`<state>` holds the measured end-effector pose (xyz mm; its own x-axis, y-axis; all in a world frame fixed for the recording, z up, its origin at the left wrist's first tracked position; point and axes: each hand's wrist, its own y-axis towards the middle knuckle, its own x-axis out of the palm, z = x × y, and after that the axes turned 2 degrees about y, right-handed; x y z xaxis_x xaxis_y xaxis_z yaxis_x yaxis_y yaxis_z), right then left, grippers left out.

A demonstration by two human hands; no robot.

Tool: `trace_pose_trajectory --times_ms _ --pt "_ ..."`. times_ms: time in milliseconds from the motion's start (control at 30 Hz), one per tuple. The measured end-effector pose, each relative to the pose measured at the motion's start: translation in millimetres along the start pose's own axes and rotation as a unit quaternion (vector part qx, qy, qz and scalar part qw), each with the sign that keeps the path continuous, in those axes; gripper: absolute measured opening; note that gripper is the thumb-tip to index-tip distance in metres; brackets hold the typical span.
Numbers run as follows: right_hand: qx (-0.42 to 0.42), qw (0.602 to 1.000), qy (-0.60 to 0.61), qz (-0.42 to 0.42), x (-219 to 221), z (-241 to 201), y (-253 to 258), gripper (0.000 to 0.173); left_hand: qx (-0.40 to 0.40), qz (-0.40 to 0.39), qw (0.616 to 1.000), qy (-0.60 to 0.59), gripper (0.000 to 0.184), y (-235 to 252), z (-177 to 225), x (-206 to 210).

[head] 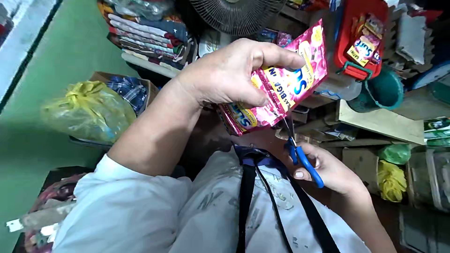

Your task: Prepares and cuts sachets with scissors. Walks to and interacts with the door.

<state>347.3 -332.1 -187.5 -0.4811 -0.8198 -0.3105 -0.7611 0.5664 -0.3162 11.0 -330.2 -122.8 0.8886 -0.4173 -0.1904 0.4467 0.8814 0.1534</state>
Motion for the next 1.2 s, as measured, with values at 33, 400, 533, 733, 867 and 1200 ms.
trace_pose_trajectory --times_ms 33,400,533,733,867,1200 --pt "0.003 1.0 0.001 0.003 0.5 -0.8 1.1 0.062 -0.001 -0.003 1.0 0.003 0.072 -0.8 -0.5 0.0" --pt "0.009 0.999 0.018 0.03 -0.3 -4.0 -0.2 0.055 -0.013 -0.027 1.0 0.004 0.075 -0.1 4.5 5.5" --pt "0.003 0.999 0.02 0.041 0.6 -4.7 -0.3 0.051 -0.008 -0.031 0.999 0.001 0.074 -0.3 3.8 4.8" --pt "-0.029 0.996 0.021 0.079 4.5 2.5 3.1 0.039 -0.019 -0.025 0.999 -0.015 0.075 -1.7 3.6 5.9" --pt "-0.031 0.996 0.031 0.079 9.1 0.3 4.3 0.037 -0.006 -0.024 0.999 -0.02 0.075 -1.8 4.4 5.2" --pt "-0.06 0.995 0.054 0.051 10.9 -1.2 8.1 0.045 0.014 -0.052 0.998 -0.029 0.073 3.7 4.8 18.8"
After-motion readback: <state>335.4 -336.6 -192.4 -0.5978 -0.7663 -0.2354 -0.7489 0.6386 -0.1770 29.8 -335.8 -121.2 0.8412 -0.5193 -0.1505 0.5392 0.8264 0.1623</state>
